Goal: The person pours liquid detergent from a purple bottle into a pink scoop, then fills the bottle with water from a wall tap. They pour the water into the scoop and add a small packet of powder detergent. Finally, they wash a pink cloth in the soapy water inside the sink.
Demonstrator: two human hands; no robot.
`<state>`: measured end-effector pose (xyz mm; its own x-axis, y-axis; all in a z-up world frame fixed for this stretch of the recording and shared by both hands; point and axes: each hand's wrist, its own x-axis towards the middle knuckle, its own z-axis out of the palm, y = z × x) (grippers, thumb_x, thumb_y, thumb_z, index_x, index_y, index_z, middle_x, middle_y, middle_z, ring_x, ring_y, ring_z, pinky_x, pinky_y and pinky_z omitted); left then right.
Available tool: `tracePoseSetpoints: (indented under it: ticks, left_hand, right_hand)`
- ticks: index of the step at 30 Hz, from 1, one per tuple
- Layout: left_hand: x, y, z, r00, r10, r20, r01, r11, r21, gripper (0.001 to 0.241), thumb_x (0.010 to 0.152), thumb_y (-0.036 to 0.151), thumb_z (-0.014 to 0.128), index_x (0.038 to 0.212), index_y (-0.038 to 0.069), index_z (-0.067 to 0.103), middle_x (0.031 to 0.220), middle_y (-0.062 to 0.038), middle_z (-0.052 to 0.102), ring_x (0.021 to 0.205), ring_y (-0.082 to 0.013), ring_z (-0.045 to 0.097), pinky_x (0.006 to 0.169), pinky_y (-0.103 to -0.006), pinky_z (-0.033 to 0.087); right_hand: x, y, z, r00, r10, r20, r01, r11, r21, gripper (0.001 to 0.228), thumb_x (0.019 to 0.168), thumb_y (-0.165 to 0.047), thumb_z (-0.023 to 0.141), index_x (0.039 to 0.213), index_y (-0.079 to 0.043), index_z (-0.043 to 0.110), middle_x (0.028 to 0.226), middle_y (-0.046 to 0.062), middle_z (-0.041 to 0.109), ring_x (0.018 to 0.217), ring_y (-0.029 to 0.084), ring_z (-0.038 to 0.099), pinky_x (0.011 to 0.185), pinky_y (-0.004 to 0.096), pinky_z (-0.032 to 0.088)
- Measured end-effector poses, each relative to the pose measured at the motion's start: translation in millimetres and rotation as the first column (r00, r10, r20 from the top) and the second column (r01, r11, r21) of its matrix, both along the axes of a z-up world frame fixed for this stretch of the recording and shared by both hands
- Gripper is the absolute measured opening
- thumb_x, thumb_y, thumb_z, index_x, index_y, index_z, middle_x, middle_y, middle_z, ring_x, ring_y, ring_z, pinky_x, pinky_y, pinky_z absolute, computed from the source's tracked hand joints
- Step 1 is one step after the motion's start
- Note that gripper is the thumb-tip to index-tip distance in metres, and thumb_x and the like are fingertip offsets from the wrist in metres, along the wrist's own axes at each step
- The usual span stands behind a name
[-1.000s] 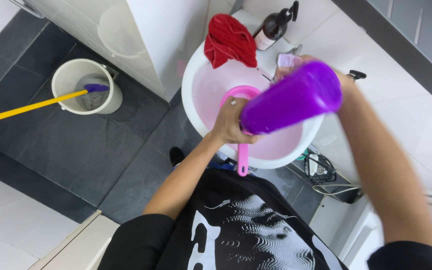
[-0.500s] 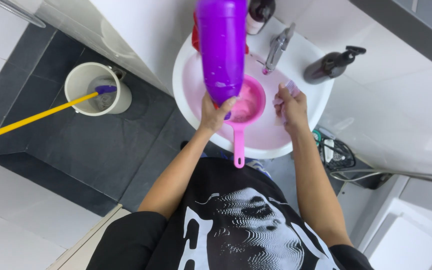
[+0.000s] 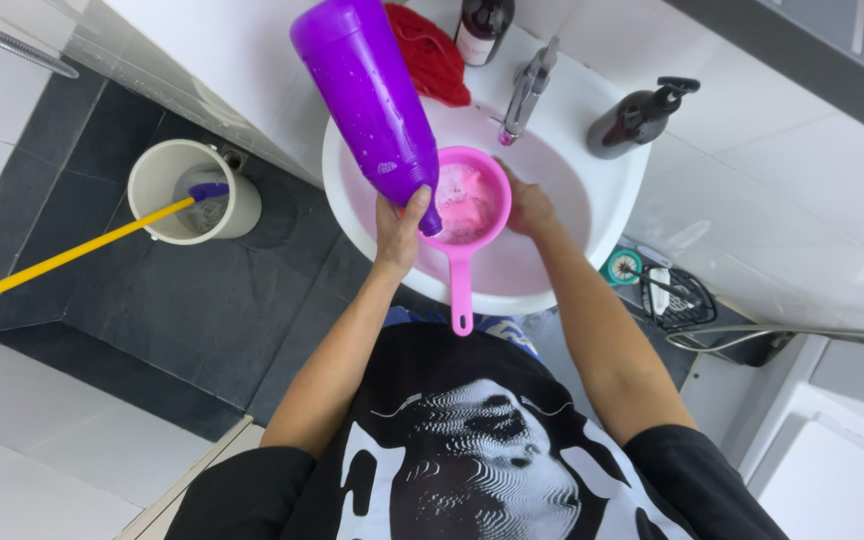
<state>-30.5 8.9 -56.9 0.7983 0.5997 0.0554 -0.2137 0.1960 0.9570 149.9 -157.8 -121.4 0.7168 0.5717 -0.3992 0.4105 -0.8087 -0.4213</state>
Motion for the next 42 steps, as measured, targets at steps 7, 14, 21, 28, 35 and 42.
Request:
tracePoseSetpoints:
  ticks: [7, 14, 21, 28, 35, 42]
  left_hand:
    - [4.7, -8.0, 15.8, 0.999, 0.047, -0.025, -0.047, 0.999, -0.004, 0.050, 0.095, 0.039, 0.076, 0.122, 0.004, 0.052, 0.105, -0.006, 0.058, 0.098, -0.0159, 0.058, 0.093, -0.0329, 0.050]
    - [8.1, -4.7, 32.9, 0.987, 0.121, -0.105, -0.113, 0.990, 0.082, 0.058, 0.091, 0.040, 0.079, 0.127, 0.004, 0.051, 0.109, -0.006, 0.061, 0.099, -0.0144, 0.063, 0.092, -0.0301, 0.055]
    - [14.4, -17.7, 21.5, 0.985, 0.108, -0.137, -0.093, 0.990, 0.107, 0.065, 0.090, 0.046, 0.079, 0.129, 0.002, 0.051, 0.108, -0.006, 0.062, 0.094, -0.0141, 0.064, 0.087, -0.0288, 0.057]
    - [24.0, -31.3, 44.8, 0.969, 0.111, -0.220, -0.059, 0.971, 0.232, 0.075, 0.086, 0.053, 0.080, 0.131, 0.002, 0.049, 0.103, -0.007, 0.068, 0.089, -0.0157, 0.071, 0.080, -0.0284, 0.059]
    - [31.3, -29.2, 33.2, 0.950, 0.077, -0.303, 0.011, 0.960, 0.278, 0.081, 0.084, 0.062, 0.074, 0.131, 0.001, 0.048, 0.098, -0.010, 0.070, 0.079, -0.0180, 0.074, 0.071, -0.0293, 0.062]
    - [29.5, -30.0, 36.0, 0.956, 0.079, -0.284, 0.001, 0.963, 0.270, 0.080, 0.085, 0.062, 0.074, 0.129, 0.001, 0.049, 0.100, -0.010, 0.070, 0.084, -0.0189, 0.075, 0.075, -0.0299, 0.063]
  right_hand:
    - [5.8, -4.7, -59.0, 0.980, 0.101, 0.169, -0.076, 0.986, -0.149, 0.031, 0.087, -0.032, 0.072, 0.112, -0.013, 0.071, 0.113, 0.019, 0.072, 0.103, 0.040, 0.071, 0.089, 0.050, 0.057]
    - [-16.0, -28.8, 31.2, 0.969, 0.060, 0.239, -0.065, 0.998, 0.011, 0.031, 0.086, -0.032, 0.076, 0.104, -0.008, 0.072, 0.100, 0.022, 0.070, 0.088, 0.042, 0.070, 0.079, 0.051, 0.056]
    - [-24.6, -72.4, 40.7, 0.956, -0.290, 0.052, 0.181, 0.719, 0.671, 0.006, 0.078, -0.002, 0.067, 0.079, 0.001, 0.062, 0.103, 0.016, 0.075, 0.086, 0.025, 0.072, 0.071, 0.039, 0.056]
    - [-50.9, -80.7, 96.7, 0.743, -0.459, -0.487, 0.642, 0.284, 0.712, 0.024, 0.081, 0.012, 0.055, 0.098, -0.004, 0.052, 0.088, 0.008, 0.066, 0.067, 0.013, 0.058, 0.055, 0.027, 0.048]
    - [-35.9, -88.5, 66.1, 0.558, -0.353, -0.751, 0.753, -0.165, 0.637, 0.030, 0.084, 0.013, 0.041, 0.099, -0.002, 0.062, 0.081, 0.009, 0.066, 0.066, 0.017, 0.064, 0.061, 0.031, 0.055]
    - [-39.7, -61.0, 95.1, 0.232, 0.081, -0.969, 0.931, -0.305, 0.198, 0.016, 0.088, -0.014, 0.046, 0.081, -0.006, 0.059, 0.067, 0.012, 0.062, 0.055, 0.028, 0.063, 0.058, 0.049, 0.058]
